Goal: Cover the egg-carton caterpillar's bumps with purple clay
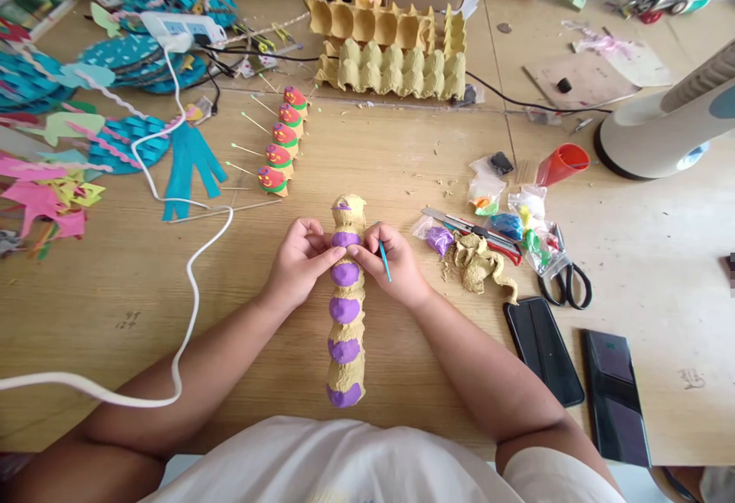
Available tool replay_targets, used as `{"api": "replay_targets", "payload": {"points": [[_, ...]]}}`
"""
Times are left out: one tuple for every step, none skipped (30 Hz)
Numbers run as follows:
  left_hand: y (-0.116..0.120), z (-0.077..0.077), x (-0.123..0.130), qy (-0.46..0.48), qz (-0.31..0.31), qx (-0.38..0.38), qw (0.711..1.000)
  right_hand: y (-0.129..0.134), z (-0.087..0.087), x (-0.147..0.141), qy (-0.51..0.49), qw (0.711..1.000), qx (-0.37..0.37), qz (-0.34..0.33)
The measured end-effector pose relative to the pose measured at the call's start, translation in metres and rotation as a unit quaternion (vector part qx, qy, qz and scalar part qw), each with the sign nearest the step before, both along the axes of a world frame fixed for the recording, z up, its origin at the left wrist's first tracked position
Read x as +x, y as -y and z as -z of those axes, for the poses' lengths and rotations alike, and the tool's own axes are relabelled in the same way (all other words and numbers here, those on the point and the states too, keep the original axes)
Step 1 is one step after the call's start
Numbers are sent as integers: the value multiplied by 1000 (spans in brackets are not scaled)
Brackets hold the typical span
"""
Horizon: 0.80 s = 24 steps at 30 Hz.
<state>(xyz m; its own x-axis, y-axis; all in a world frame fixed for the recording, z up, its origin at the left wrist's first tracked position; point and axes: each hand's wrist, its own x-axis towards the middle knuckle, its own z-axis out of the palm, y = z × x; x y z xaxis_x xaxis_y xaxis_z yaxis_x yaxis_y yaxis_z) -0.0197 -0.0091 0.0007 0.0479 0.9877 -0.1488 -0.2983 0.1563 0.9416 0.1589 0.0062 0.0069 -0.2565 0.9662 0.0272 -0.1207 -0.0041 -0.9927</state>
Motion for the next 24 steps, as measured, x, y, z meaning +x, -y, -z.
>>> {"api": "replay_targets", "payload": {"points": [[0,0,0,0,1,-3,1000,0,0,0,2,1000,-4,-2],[0,0,0,0,0,-6,1000,0,0,1,5,1000,-9,-4],[0,0,-1,1,1,-8,1000,0,0,1,8,1000,-12,-4],[0,0,-1,2,3,-10,1000,0,0,1,10,1000,-14,-5],[0,1,-1,4,6,-14,1000,0,1,1,10,1000,-16,-6],[0,1,-1,7,10,-19,1000,0,1,1,9,1000,-19,-7],[-1,1,-2,11,13,-24,1000,0,2,1,7,1000,-23,-7],[-1,1,-2,14,16,-30,999,0,2,1,3,1000,-27,-7],[-2,1,-3,18,18,-35,999,0,2,1,-2,1000,-30,-7],[-3,1,-4,24,19,-38,999,-1,2,2,-6,999,-30,-7],[-4,2,-4,35,21,-41,998,-1,2,2,-9,1000,-29,-7],[-4,2,-5,50,23,-44,998,-1,1,2,-9,1000,-28,-9],[-5,3,-5,67,24,-47,996,-1,0,3,-8,1000,-27,-12],[-6,3,-6,85,24,-51,995,-1,-1,4,-5,999,-28,-17],[-6,3,-6,100,24,-55,993,-1,-2,5,-3,999,-31,-23],[-6,3,-6,111,22,-58,992,-1,-3,6,-2,999,-35,-32],[-6,3,-6,116,18,-59,991,-1,-3,7,-2,998,-38,-41],[-6,2,-6,118,13,-59,991,-1,-3,7,-2,998,-39,-48],[-6,2,-5,118,9,-59,991,-1,-3,7,0,998,-37,-53],[-5,2,-4,117,6,-59,991,-1,-2,7,5,998,-30,-54],[-5,1,-4,114,4,-58,992,-1,-2,6,11,999,-21,-48],[-5,1,-3,111,3,-57,992,-1,-1,5,19,999,-10,-38],[-4,1,-3,108,4,-56,993,-1,0,4,26,999,0,-26],[-4,1,-3,104,4,-53,993,0,0,3,32,999,8,-15]]}}
